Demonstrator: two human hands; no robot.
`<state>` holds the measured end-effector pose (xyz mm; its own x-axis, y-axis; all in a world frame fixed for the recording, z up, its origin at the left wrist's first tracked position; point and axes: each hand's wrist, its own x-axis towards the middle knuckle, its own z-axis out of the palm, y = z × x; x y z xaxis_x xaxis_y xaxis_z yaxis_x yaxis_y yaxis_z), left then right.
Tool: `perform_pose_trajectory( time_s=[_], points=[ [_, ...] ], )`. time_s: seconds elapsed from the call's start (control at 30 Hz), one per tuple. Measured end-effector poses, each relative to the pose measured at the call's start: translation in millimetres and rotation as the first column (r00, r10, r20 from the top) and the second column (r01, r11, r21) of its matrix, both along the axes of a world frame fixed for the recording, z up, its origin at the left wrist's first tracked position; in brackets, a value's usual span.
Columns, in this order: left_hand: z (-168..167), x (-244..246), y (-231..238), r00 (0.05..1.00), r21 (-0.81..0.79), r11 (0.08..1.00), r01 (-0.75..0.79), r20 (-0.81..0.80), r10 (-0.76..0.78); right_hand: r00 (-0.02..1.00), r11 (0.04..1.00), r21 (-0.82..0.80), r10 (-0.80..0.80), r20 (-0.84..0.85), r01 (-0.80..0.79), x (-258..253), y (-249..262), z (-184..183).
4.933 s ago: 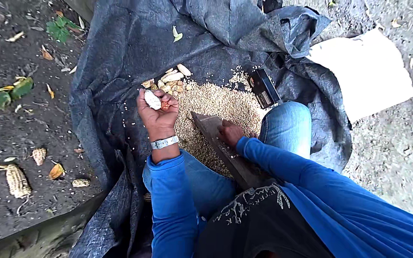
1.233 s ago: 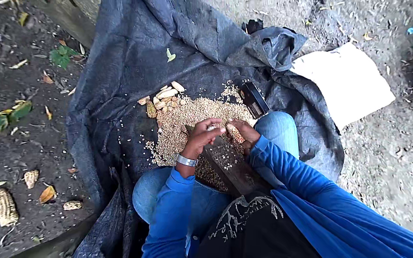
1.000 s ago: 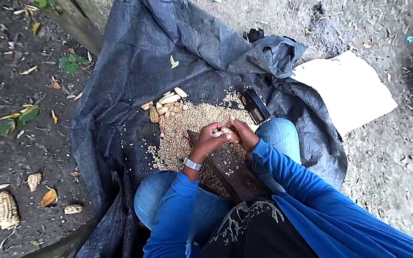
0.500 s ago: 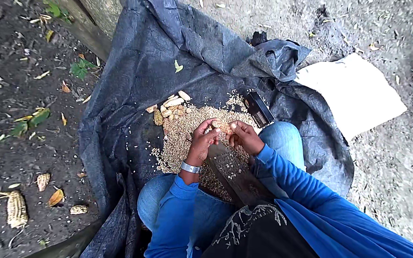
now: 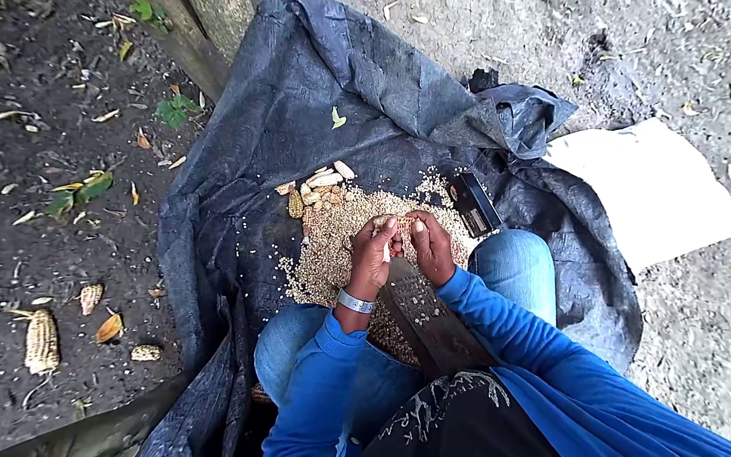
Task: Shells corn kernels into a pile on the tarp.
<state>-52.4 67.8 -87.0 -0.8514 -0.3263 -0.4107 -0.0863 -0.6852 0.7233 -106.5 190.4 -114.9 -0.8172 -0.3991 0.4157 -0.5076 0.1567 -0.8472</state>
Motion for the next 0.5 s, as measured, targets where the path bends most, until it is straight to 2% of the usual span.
perform_pose_trajectory(
  time_s=[0.03,0.1,0.17,0.2,0.3,0.37,0.43,0.5],
  points=[
    [-0.9,0.7,0.9,0.999,-0.045,0.999,-0.026,-0.034,0.025,0.998,0.999,-0.026,-0.027,0.065,0.029,0.4,-5.8,0.8],
    [-3.1,2.5,1.1,0.992,-0.151,0.987,-0.058,-0.122,0.04,0.939,0.988,-0.129,-0.033,0.342,0.081,-0.4,-16.0,7.4],
    [-3.1,4.9,-1.3,0.979,-0.219,0.975,-0.049,-0.206,0.003,0.769,0.941,-0.294,0.062,0.636,0.167,-6.7,-26.0,17.8],
    [-1.6,6.6,-2.8,0.973,-0.246,0.968,-0.041,-0.231,-0.018,0.721,0.919,-0.352,0.125,0.682,0.174,-9.2,-27.4,21.0],
    [5.7,9.3,-9.2,0.96,-0.297,0.955,-0.013,-0.271,-0.071,0.738,0.885,-0.462,0.268,0.619,0.066,-11.8,-23.4,24.9],
    [7.7,9.1,-12.2,0.958,-0.328,0.945,0.003,-0.27,-0.097,0.768,0.884,-0.467,0.319,0.556,-0.029,-13.2,-18.3,22.0],
    [6.5,10.1,-15.8,0.964,-0.38,0.925,0.022,-0.238,-0.12,0.79,0.912,-0.401,0.31,0.528,-0.089,-14.1,-15.4,15.1],
    [1.5,11.5,-16.9,0.966,-0.455,0.888,0.061,-0.195,-0.167,0.765,0.94,-0.34,0.23,0.602,-0.016,-10.2,-15.6,12.7]
  ],
)
